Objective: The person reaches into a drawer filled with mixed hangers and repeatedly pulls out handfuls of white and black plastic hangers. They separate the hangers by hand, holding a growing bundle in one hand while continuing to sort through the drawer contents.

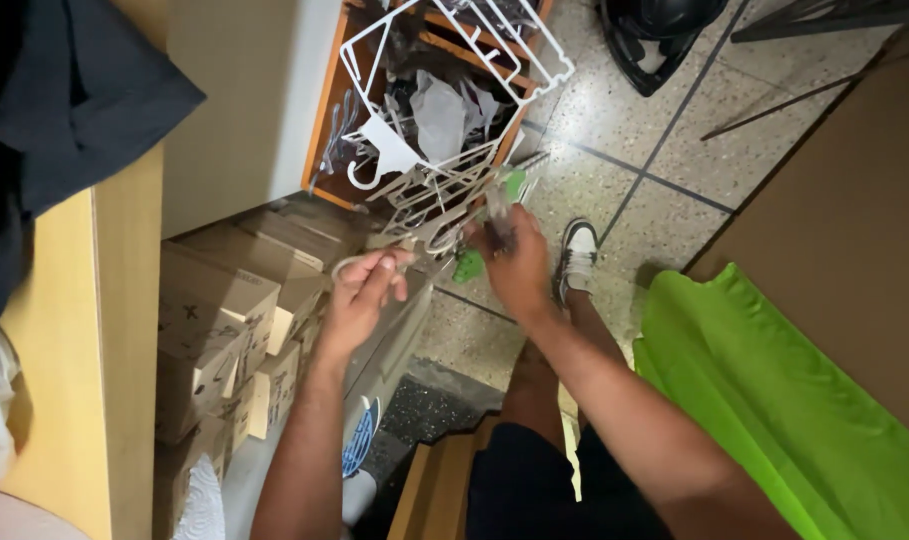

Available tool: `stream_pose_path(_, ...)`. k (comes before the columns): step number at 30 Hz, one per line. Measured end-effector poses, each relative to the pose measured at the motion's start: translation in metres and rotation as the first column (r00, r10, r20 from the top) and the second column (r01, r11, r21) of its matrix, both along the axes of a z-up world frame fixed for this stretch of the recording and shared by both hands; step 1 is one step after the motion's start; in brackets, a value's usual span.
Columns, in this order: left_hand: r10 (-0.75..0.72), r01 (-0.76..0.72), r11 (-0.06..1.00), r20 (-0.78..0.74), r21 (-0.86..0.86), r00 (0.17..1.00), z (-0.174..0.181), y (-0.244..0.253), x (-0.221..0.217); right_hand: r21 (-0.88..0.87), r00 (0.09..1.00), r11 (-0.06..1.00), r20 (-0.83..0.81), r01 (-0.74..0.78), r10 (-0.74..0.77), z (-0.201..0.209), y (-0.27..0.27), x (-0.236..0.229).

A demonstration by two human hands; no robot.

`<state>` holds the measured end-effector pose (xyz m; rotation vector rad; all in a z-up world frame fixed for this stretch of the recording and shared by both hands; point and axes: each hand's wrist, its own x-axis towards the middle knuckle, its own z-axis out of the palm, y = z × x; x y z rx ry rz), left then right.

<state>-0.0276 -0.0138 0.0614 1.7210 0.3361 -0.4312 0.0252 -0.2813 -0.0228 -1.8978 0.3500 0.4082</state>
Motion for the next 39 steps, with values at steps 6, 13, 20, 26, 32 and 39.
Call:
stream_pose_path(6, 0.295, -0.364, 0.909, -0.302, -0.202, 0.906, -0.019, -0.009, -0.003, 0.557, 0.994, 0.828, 0.038, 0.061, -0.098, -0.011, 0.012, 0.000)
stream_pose_path(13, 0.321, -0.323, 0.946, -0.066, -0.020, 0.945, -0.030, -0.002, 0.001, 0.504, 0.996, 0.862, 0.032, 0.052, -0.078, -0.008, -0.008, 0.034)
stream_pose_path(20, 0.223, -0.223, 0.974, -0.008, 0.034, 0.975, -0.009, 0.008, 0.018, 0.479, 0.999, 0.877, -0.007, -0.040, 0.050, -0.010, -0.046, 0.054)
stream_pose_path(26, 0.244, -0.273, 0.950, -0.183, -0.152, 0.952, 0.018, -0.009, 0.029, 0.242, 0.968, 0.944, 0.167, -0.224, 0.187, -0.006, -0.098, 0.076)
stream_pose_path(32, 0.223, -0.260, 0.937, -0.172, -0.233, 0.960, 0.028, 0.012, 0.031, 0.280, 0.942, 0.902, 0.166, -0.328, 0.291, 0.017, -0.107, 0.117)
stream_pose_path(39, 0.177, -0.218, 0.929, -0.159, -0.298, 0.971, 0.017, 0.026, 0.032, 0.384, 0.941, 0.862, 0.065, -0.330, 0.331, 0.014, -0.107, 0.154)
